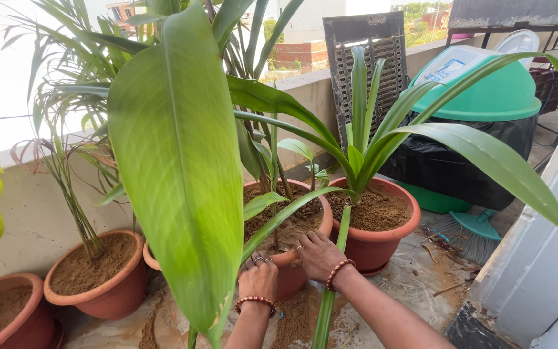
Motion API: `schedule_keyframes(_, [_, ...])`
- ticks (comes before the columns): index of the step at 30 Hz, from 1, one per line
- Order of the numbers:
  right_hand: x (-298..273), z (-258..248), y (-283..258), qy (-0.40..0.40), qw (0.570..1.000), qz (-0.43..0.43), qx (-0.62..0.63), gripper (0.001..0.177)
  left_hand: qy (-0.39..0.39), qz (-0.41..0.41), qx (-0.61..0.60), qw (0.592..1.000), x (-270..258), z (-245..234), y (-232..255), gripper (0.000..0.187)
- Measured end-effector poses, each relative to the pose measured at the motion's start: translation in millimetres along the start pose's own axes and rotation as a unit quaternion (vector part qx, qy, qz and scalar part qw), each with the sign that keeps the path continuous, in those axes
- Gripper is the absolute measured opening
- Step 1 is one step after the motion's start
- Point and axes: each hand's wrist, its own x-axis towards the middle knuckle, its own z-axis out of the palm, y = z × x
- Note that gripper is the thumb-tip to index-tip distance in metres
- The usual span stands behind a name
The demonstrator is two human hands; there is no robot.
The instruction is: The person presses soil around the base of several potted plants on a balcony and then waters them using a metal cup. The person handles multiple terracotta pots, adjusting soil and pouring water into each.
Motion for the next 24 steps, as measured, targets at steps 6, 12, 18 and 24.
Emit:
schedule_keyframes(6, [1,-1,-1,0.017,0.999,-0.021,-0.022,0.044,-0.048,0.008,-0.091,0.995,5,8,-4,0.018])
schedule_keyframes(12, [8,-8,-19,-0.01,0.997,-0.034,-0.067,0.035,-0.051,0.028,-0.077,0.995,4,33,-23,0.016])
schedule_keyframes(18, [28,-30,-75,-0.056,0.998,0.028,-0.029,0.038,0.018,-0.171,-0.268,0.948,5,72,-64,0.035])
schedule_keyframes(24, [32,-48,-89,-0.159,0.984,0.081,0.008,0.055,0.068,-0.011,-0.012,0.998,2,80,-52,0.04])
